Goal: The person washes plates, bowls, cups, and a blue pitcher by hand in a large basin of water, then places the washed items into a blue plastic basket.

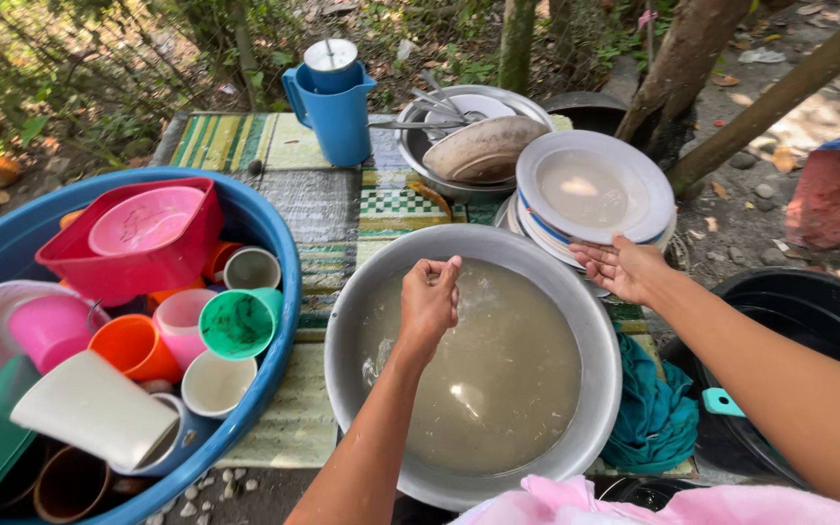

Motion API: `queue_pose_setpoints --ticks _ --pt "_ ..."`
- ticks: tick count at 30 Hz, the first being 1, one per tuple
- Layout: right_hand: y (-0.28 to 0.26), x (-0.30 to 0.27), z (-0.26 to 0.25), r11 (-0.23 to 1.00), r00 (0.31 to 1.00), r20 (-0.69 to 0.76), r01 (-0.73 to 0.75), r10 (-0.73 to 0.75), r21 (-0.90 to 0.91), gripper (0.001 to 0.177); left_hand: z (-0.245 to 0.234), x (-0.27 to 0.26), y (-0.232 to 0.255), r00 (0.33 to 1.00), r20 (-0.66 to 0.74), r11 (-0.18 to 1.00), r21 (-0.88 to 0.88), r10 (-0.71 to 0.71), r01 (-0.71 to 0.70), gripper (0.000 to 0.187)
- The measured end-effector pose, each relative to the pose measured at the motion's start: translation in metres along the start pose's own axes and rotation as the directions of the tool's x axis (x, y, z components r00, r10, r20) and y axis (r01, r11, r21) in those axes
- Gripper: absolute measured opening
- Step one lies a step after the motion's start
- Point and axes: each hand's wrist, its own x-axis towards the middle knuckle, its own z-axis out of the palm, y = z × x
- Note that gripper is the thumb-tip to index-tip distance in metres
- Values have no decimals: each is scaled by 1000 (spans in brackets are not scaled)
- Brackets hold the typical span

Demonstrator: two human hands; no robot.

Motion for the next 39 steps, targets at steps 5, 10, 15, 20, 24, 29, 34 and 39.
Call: queue_pose_setpoints --ticks 5,10,15,20,24,29,34,39 --pt "31 -16 33 957 982 63 189 -180 -222 23 -22 -8 4 991 -105 996 31 -84 87 55" --pt "65 -58 85 912 981 125 186 -150 -366 23 -42 6 10 986 -123 925 375 115 -62 53" --pt "65 -63 141 838 964 157 263 -213 -478 21 -61 52 22 986 90 758 630 142 -167 41" --pt "60 -42 199 771 930 186 366 -316 -522 20 -113 145 29 919 265 700 596 291 -394 31" --pt "66 -28 232 758 931 150 359 -332 -545 20 -166 248 47 883 332 526 712 331 -465 36" --pt "85 -29 265 440 841 206 452 -501 -775 35 -199 343 63 872 386 255 848 301 -464 77" --pt "82 -37 290 176 848 289 399 -443 -900 66 -201 388 86 896 352 102 915 269 -390 98" --pt "70 -33 300 234 856 333 445 -396 -865 71 -206 435 106 852 445 -38 891 277 -453 97"
